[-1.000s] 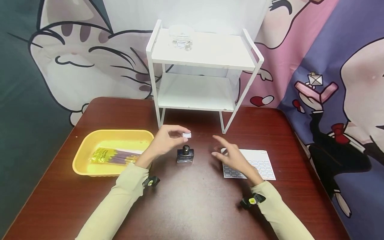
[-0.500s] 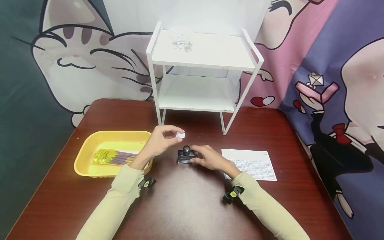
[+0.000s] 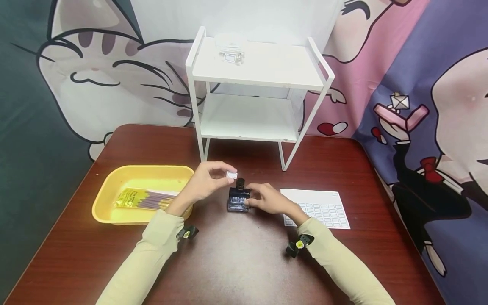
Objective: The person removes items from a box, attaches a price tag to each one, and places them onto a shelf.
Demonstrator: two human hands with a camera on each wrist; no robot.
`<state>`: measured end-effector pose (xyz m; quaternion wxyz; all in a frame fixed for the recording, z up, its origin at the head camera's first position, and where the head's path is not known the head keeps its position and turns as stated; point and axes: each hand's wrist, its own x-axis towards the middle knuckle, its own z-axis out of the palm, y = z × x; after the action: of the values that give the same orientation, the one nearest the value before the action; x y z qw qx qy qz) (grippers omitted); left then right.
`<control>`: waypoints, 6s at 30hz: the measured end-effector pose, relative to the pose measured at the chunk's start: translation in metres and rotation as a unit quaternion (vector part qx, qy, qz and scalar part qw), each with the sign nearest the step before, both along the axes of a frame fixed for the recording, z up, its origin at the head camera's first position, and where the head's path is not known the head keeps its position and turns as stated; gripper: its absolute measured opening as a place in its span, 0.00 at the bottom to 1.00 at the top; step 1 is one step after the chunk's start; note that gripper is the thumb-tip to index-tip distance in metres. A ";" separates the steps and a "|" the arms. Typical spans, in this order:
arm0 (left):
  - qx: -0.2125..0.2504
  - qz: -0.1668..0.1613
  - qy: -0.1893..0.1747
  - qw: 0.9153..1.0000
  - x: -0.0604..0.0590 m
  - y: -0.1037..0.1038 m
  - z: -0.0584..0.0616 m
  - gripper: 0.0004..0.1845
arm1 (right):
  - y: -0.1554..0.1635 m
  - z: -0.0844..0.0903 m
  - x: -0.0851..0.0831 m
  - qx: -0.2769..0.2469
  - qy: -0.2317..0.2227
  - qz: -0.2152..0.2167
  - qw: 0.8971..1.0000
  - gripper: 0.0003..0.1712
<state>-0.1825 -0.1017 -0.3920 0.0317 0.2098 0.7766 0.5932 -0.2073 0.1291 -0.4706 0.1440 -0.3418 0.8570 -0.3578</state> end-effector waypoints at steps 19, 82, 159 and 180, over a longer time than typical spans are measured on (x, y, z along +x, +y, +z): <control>-0.009 -0.026 0.025 0.999 -0.003 0.013 -0.022 0.12 | 0.000 0.052 0.007 -0.128 -0.149 -0.057 0.979 0.14; -0.039 0.051 0.189 0.980 -0.006 0.026 -0.047 0.11 | 0.002 0.051 0.003 -0.174 -0.183 -0.067 0.965 0.15; 0.052 0.032 0.027 0.998 0.008 0.030 -0.014 0.20 | 0.010 0.036 0.005 -0.218 -0.195 -0.060 0.954 0.17; 0.056 0.061 -0.005 0.997 0.010 0.037 -0.007 0.22 | 0.014 0.061 0.020 -0.196 -0.107 -0.077 0.972 0.26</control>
<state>-0.1723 -0.0647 -0.3989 -0.0120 0.1606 0.7533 0.6377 -0.1878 0.1431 -0.4094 0.1375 -0.2560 0.7737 -0.5630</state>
